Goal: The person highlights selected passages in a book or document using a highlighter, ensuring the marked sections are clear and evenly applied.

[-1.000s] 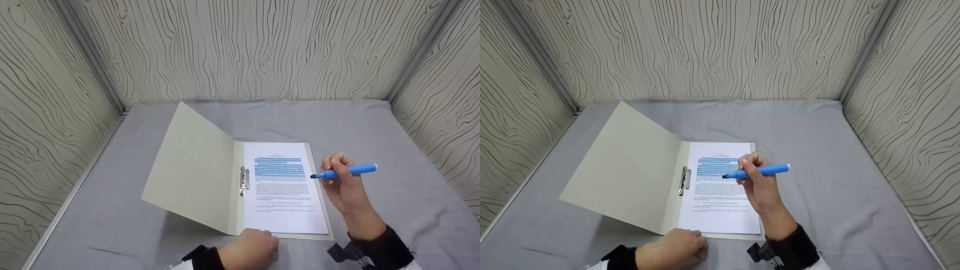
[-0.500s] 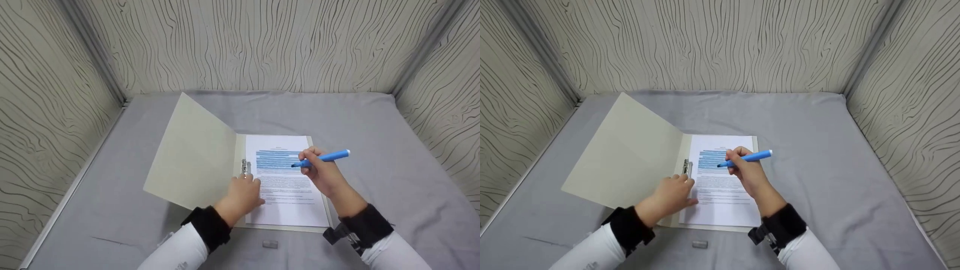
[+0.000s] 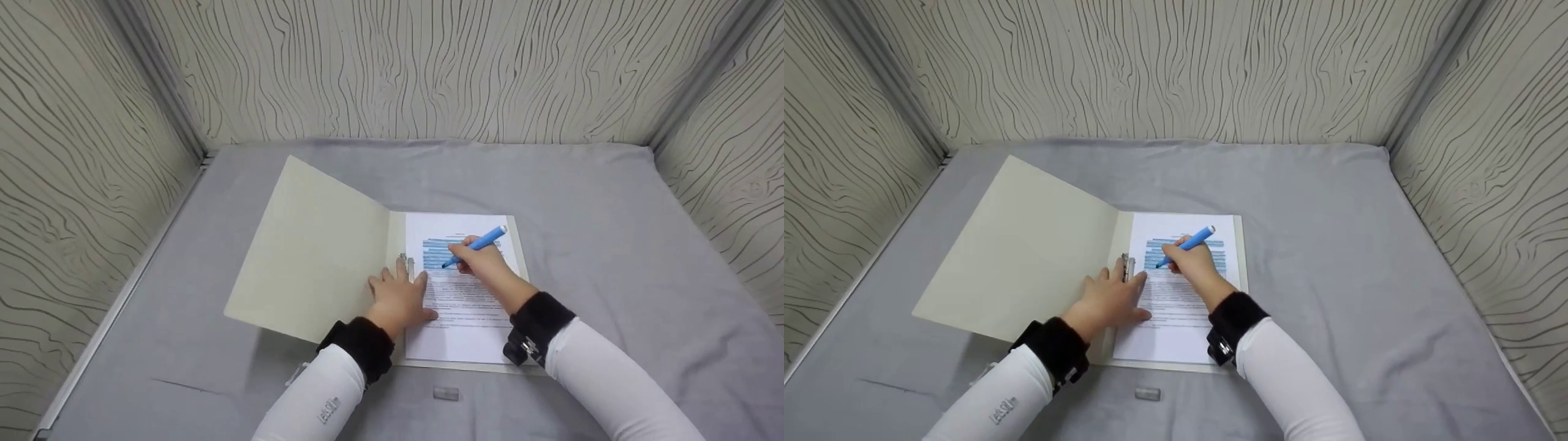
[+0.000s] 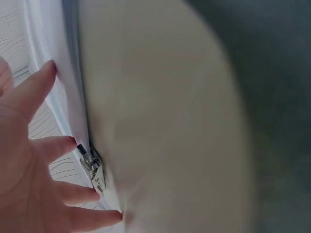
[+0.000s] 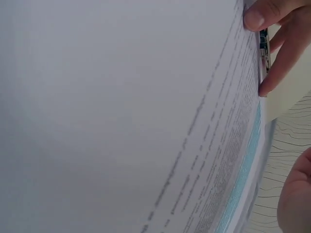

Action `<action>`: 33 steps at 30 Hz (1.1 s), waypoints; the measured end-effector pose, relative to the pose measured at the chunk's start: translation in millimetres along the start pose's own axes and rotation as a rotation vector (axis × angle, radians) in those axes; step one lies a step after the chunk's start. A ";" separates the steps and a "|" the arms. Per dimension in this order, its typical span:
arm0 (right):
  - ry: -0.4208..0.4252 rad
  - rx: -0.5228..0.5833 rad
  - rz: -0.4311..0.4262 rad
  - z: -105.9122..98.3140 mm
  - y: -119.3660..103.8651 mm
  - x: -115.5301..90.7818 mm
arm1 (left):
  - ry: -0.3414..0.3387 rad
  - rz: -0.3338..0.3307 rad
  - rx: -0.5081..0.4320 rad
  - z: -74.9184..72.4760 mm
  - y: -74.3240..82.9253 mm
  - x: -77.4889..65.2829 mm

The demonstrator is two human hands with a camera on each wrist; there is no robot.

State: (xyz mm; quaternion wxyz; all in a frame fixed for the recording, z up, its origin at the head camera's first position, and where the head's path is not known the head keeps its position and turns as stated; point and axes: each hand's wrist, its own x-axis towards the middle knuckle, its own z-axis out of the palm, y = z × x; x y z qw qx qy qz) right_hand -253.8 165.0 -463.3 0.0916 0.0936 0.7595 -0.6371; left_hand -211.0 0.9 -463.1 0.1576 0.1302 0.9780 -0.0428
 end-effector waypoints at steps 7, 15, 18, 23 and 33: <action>0.030 -0.071 0.038 21.0 5.0 18.9 | 0.016 -0.010 0.018 2.5 0.5 0.7; 0.035 -0.180 0.013 31.0 8.6 26.9 | 0.027 -0.002 0.008 3.1 0.4 -0.7; 0.024 -0.210 0.002 34.2 9.6 26.8 | 0.028 -0.002 0.002 4.7 0.0 -0.3; 0.030 -0.218 0.017 35.1 12.3 28.0 | 0.022 0.003 0.003 6.1 0.2 0.9; 0.018 -0.276 0.045 36.1 11.4 27.3 | 0.012 -0.004 -0.004 4.2 -0.2 0.3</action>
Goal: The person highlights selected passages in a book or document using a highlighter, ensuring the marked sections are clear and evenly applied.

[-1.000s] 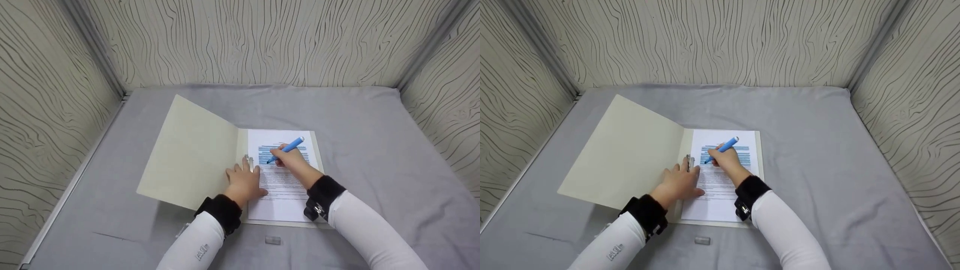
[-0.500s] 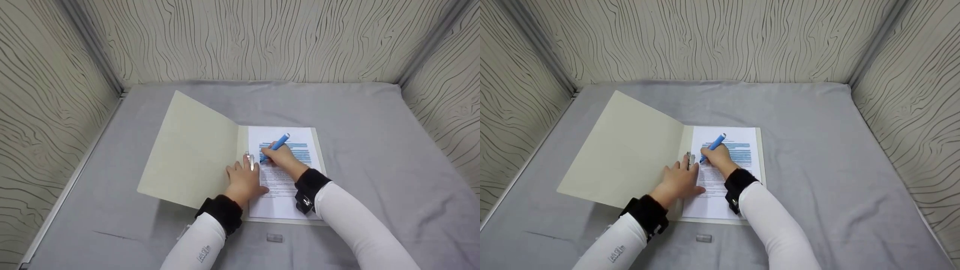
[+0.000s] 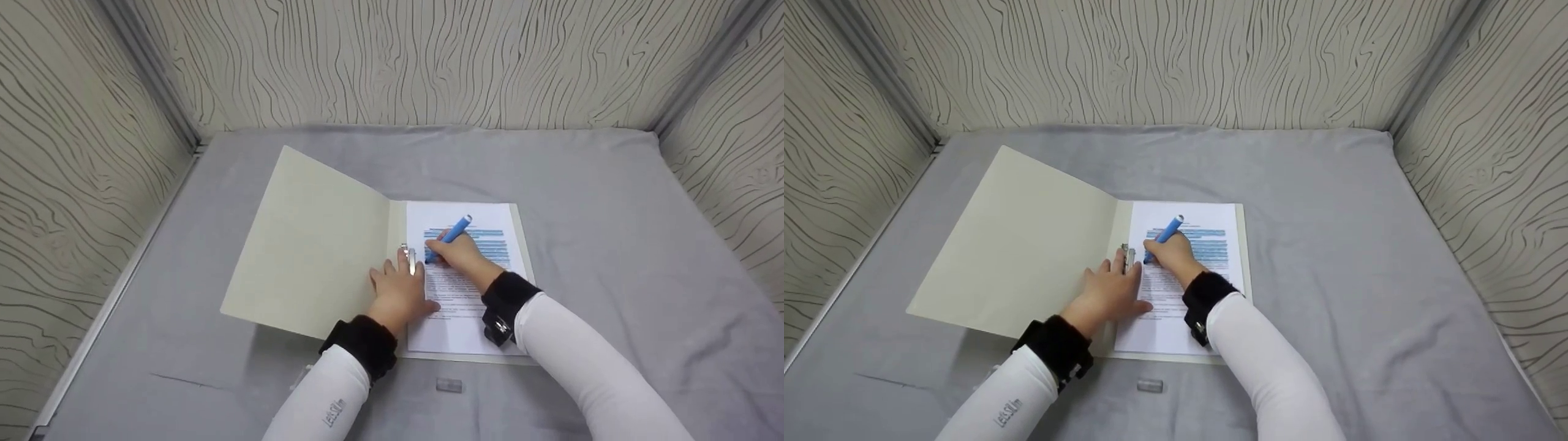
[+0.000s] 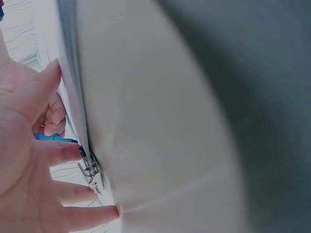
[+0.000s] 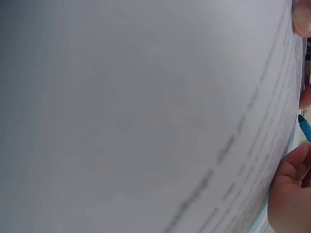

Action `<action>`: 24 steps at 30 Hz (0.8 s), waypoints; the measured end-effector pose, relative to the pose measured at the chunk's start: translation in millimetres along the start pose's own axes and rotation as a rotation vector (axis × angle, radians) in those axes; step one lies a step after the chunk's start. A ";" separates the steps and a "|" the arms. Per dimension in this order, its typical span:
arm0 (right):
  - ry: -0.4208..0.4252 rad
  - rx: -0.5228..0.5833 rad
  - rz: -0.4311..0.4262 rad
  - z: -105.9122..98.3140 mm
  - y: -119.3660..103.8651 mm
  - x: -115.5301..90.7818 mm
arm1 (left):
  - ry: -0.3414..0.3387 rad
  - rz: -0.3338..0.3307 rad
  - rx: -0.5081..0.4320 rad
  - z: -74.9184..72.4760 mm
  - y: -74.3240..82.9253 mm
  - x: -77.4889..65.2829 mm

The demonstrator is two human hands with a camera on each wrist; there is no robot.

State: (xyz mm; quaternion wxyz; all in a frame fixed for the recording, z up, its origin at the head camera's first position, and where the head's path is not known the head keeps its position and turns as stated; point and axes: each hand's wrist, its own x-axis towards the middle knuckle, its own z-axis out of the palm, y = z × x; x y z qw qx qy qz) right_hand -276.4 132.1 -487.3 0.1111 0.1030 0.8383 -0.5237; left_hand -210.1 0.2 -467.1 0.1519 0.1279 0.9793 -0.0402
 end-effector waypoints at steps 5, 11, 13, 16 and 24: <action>0.002 -0.013 -0.015 0.4 -0.4 -1.5 | -0.010 0.000 0.008 -0.7 1.1 0.5; -0.013 -0.044 -0.060 0.9 -3.1 -3.2 | -0.022 0.007 0.008 -0.9 0.9 1.8; -0.024 -0.045 -0.066 0.5 -3.5 -3.2 | -0.020 0.010 0.000 -0.9 0.7 1.8; -0.035 -0.039 -0.059 0.0 -3.4 -3.1 | -0.022 0.010 -0.008 -1.4 0.6 1.5; -0.041 -0.044 -0.059 2.3 -3.5 -2.8 | -0.024 0.002 -0.015 -0.6 -1.1 0.9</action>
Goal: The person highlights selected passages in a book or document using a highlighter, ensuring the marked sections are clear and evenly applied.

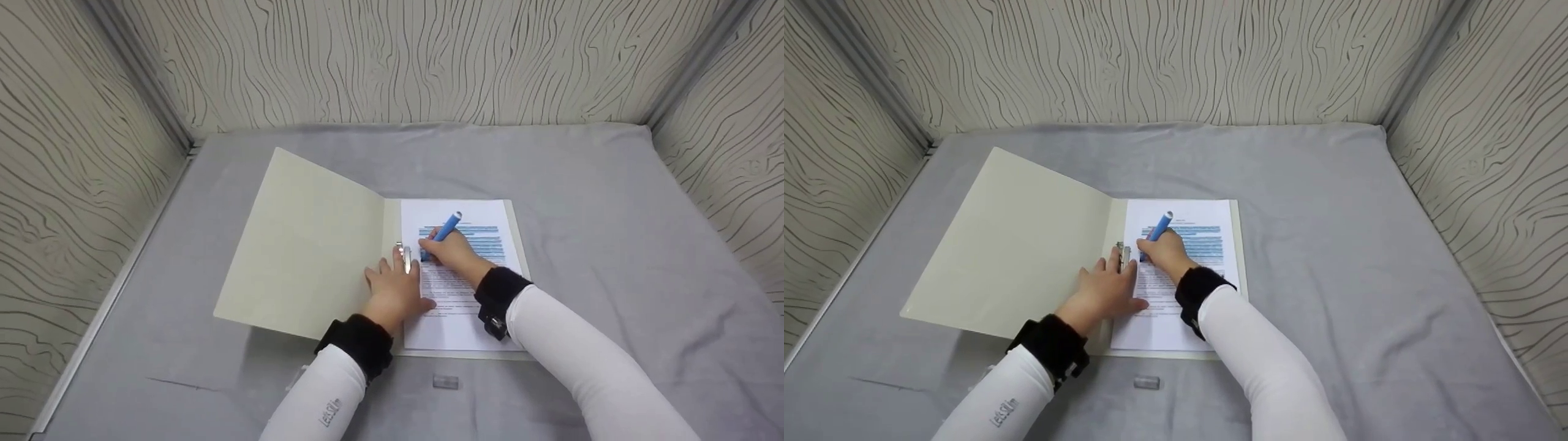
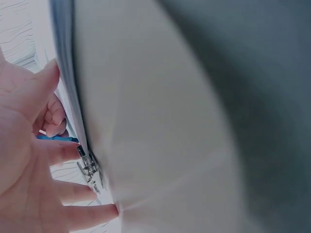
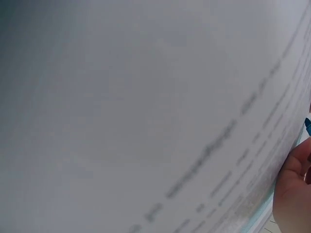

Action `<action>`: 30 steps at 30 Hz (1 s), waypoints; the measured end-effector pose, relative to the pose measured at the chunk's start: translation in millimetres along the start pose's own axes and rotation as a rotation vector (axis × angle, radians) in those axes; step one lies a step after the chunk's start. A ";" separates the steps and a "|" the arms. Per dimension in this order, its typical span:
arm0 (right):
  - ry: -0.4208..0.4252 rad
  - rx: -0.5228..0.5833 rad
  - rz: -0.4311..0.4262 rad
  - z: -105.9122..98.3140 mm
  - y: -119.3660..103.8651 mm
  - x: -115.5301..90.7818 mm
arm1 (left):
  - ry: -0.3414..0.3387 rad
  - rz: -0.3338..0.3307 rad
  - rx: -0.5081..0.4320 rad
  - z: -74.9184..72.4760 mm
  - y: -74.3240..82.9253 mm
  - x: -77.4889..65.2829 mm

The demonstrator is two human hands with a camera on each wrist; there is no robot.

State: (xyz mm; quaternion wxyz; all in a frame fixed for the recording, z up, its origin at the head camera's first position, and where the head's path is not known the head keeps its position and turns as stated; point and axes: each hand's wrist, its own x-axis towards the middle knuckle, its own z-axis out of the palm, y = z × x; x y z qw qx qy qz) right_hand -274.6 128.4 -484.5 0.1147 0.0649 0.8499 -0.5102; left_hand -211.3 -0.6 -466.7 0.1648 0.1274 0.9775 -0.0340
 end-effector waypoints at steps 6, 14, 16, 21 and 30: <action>0.000 0.007 0.010 -0.2 -1.1 -0.7 | -0.011 0.003 0.007 0.2 -0.5 1.0; 0.000 0.001 -0.020 -2.6 -1.3 -2.9 | -0.007 0.006 0.018 0.4 -0.5 0.1; 0.000 0.003 -0.021 -2.9 -0.5 -3.0 | -0.004 0.007 0.012 0.1 -0.6 -0.7; 0.001 0.019 -0.011 -3.7 0.8 -2.5 | 0.005 0.007 -0.006 0.0 -1.6 -1.1; 0.003 -0.009 0.006 -7.0 2.6 -1.8 | 0.003 0.010 -0.007 0.6 -1.7 -1.0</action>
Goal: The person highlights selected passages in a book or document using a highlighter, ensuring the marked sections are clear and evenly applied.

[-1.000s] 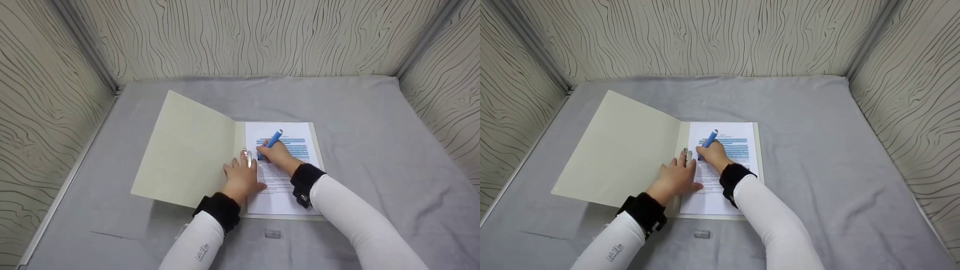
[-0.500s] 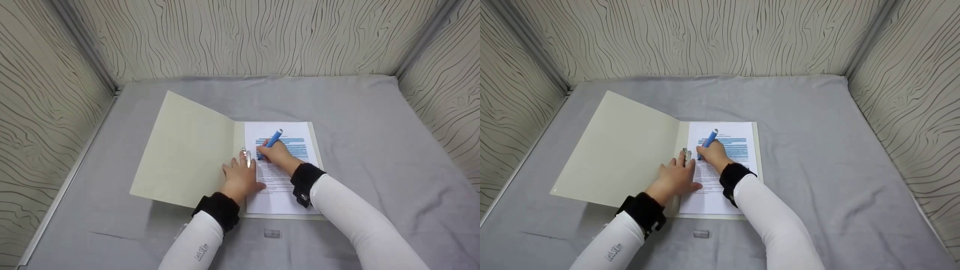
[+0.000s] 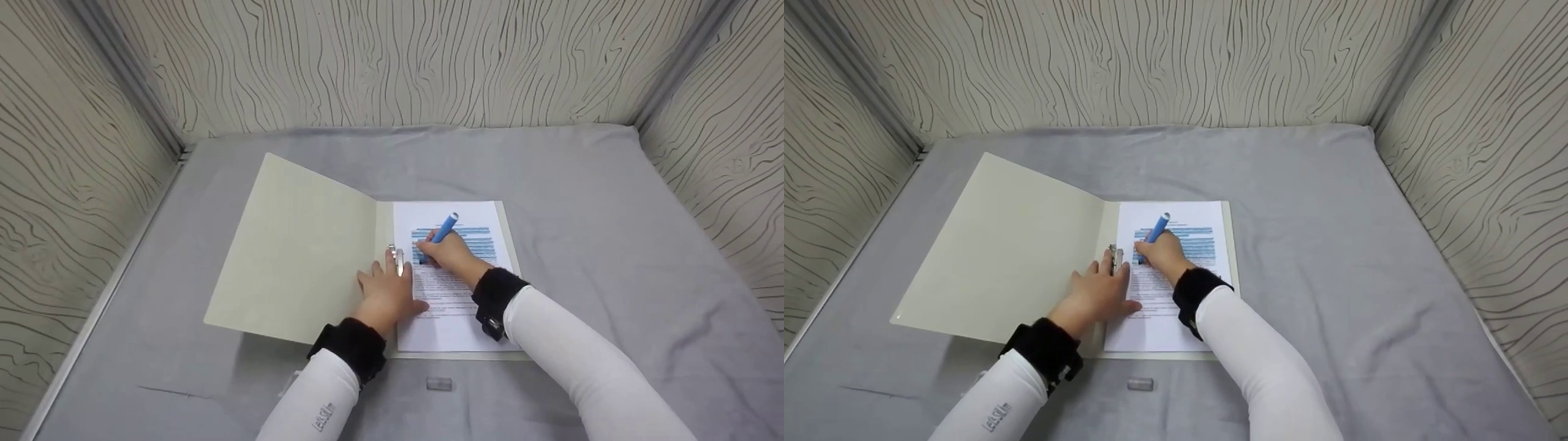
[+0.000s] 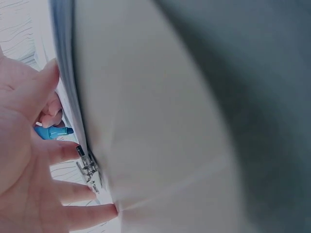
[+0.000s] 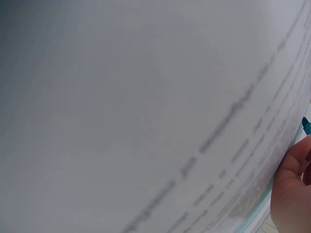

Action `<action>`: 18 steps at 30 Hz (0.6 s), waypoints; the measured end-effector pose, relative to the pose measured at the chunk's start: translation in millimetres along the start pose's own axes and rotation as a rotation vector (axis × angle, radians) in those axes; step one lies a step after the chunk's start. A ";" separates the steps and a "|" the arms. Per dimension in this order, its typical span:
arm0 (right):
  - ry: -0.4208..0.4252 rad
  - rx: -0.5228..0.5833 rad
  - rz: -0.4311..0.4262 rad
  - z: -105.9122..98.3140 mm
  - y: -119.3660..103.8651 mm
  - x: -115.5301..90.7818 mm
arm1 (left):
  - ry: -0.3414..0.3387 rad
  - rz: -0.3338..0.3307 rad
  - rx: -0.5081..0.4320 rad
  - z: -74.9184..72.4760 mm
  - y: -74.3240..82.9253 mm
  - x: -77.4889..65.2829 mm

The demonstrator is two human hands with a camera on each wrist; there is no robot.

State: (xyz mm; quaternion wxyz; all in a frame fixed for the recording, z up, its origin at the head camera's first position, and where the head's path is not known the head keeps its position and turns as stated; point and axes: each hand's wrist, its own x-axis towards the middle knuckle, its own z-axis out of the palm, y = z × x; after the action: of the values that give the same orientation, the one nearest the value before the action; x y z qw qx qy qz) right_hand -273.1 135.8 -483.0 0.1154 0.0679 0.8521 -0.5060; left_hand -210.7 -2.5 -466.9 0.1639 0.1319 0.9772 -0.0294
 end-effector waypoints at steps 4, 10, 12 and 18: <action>0.005 -0.012 -0.005 0.6 1.7 -0.7 | -0.002 0.006 -0.006 0.8 -0.2 -1.0; -0.001 0.003 0.008 5.4 3.5 -4.5 | -0.011 0.007 -0.026 4.6 -2.5 -4.4; -0.002 0.011 0.007 6.1 2.4 -5.1 | -0.010 0.004 -0.029 4.1 -3.4 -4.8; 0.036 0.024 -0.004 3.2 0.4 -3.7 | -0.010 0.008 -0.023 -0.7 -2.4 -3.1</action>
State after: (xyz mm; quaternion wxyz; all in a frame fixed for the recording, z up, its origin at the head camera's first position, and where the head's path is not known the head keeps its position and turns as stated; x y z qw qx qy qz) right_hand -269.0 133.2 -483.9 0.0979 0.0766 0.8482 -0.5149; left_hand -208.7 -5.5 -465.2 0.1702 0.1337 0.9761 -0.0179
